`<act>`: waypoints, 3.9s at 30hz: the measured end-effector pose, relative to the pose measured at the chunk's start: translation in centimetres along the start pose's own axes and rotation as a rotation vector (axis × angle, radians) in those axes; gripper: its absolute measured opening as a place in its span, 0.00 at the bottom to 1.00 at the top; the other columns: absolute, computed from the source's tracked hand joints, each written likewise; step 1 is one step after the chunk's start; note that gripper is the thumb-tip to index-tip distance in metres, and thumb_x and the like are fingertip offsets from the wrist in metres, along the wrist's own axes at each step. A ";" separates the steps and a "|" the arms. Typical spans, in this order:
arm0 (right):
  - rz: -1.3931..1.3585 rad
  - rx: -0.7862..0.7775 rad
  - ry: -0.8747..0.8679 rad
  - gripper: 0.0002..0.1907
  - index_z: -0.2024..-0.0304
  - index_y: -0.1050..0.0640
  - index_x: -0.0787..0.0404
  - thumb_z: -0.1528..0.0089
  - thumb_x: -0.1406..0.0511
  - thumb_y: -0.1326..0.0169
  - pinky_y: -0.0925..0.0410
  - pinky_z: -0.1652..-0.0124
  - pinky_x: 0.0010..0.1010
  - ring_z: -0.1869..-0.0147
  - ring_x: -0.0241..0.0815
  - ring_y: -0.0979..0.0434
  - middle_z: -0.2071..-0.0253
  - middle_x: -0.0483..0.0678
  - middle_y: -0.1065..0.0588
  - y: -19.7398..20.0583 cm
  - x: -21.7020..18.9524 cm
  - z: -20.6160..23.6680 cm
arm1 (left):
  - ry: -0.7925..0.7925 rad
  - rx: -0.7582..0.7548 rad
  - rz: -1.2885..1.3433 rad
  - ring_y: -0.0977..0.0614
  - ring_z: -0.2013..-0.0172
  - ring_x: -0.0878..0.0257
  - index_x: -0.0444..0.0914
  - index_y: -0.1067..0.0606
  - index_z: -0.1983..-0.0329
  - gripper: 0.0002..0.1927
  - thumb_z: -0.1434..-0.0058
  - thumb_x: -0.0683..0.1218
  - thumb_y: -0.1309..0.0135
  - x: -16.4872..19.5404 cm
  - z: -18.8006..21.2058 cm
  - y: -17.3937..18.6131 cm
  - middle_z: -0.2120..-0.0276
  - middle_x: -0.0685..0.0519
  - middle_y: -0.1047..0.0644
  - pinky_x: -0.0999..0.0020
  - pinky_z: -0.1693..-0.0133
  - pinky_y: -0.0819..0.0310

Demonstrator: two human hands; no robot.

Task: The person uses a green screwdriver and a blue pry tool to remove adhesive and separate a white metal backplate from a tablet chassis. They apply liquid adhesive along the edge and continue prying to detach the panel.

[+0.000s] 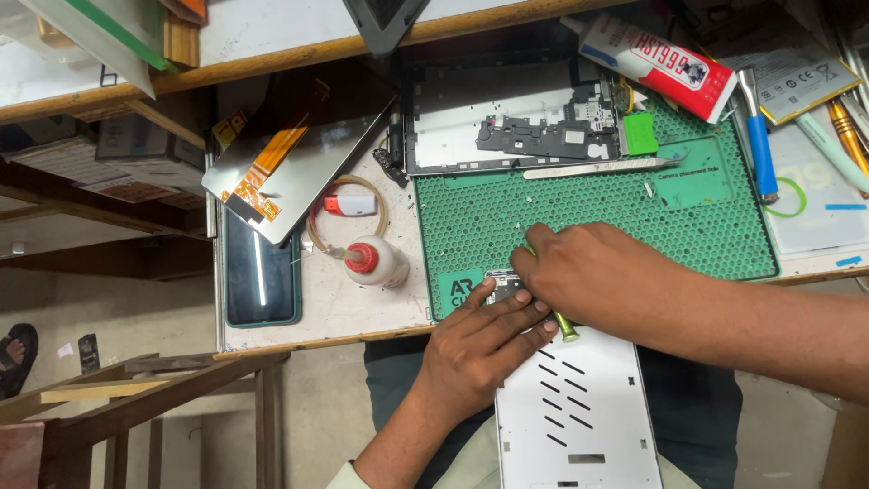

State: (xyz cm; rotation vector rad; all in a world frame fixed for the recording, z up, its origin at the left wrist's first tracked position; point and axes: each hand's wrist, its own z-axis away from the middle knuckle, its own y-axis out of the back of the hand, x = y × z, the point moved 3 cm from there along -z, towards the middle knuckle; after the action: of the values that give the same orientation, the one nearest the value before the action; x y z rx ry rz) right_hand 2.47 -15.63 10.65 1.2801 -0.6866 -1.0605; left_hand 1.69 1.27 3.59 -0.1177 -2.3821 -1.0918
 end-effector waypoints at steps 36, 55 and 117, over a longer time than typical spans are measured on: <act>-0.551 0.470 0.058 0.06 0.71 0.29 0.63 0.48 0.72 0.45 0.35 0.74 0.36 0.75 0.45 0.30 0.74 0.48 0.32 -4.0 5.6 3.3 | 0.019 -0.038 -0.012 0.18 0.42 0.61 0.46 0.18 0.49 0.12 0.35 0.46 0.42 -0.7 0.3 -0.7 0.48 0.56 0.18 0.51 0.31 0.33; 0.024 0.388 0.149 0.09 0.62 0.20 0.56 0.46 0.66 0.43 0.38 0.53 0.41 0.57 0.41 0.25 0.65 0.42 0.25 -3.1 2.4 0.8 | 0.012 -0.028 -0.023 0.19 0.41 0.60 0.46 0.18 0.48 0.12 0.34 0.45 0.43 -1.0 0.7 -0.7 0.47 0.56 0.18 0.50 0.32 0.32; -0.352 0.371 0.074 0.09 0.64 0.23 0.65 0.44 0.68 0.39 0.29 0.70 0.40 0.69 0.51 0.22 0.69 0.51 0.26 -4.8 4.4 1.7 | 0.009 -0.028 -0.037 0.18 0.42 0.61 0.46 0.18 0.49 0.11 0.33 0.45 0.43 -0.9 0.3 -0.8 0.47 0.57 0.18 0.50 0.32 0.30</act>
State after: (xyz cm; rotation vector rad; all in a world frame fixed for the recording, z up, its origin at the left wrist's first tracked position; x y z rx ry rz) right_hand 1.52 -20.09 5.72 1.8004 -0.6339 -1.1963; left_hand 2.09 1.10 2.42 -0.0779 -2.3701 -1.1409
